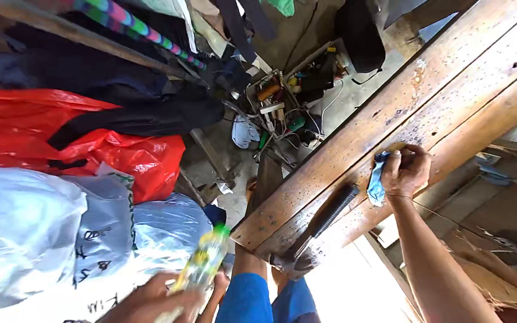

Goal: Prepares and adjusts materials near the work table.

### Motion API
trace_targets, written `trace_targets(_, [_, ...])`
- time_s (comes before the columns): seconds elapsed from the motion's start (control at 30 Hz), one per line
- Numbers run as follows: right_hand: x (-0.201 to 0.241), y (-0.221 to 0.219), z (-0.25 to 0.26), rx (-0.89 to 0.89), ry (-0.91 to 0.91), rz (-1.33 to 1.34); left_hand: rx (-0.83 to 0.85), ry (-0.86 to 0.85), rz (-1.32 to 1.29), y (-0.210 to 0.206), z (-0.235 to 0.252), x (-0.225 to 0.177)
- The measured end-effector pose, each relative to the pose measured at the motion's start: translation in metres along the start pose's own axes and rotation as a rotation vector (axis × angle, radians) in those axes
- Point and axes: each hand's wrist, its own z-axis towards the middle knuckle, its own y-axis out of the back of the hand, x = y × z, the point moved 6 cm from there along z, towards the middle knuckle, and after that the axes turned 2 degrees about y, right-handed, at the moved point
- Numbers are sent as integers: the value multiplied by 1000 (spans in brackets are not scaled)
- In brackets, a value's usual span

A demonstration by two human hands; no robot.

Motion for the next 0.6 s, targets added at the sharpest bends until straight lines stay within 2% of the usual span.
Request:
trace_targets(0.07, [-1,1,-1,29,-20,-6,-200,-116,52,22,77,-28])
trace_targets(0.17, [-3,2,-1,6,-8,-15,-322,-242,-98,12,240,-41])
trace_targets(0.27, [-5,2,-1,-22,1,-18,-339,-321,-32,-11,390,-45])
trace_targets(0.33, [-5,2,-2,-38,-2,-12,-258,-260,151,-22,449,-54])
trace_targets(0.4, [-6,2,-1,-33,-14,2,-198,-242,259,-28,477,-69])
trace_targets(0.47, [-11,3,0,-16,-33,8,-210,-251,265,-29,485,-87])
trace_targets(0.53, [-13,5,0,-24,-34,9,-202,-255,237,-30,471,-98])
trace_targets(0.6, [-8,5,3,9,-58,4,-201,-301,219,-29,432,-96])
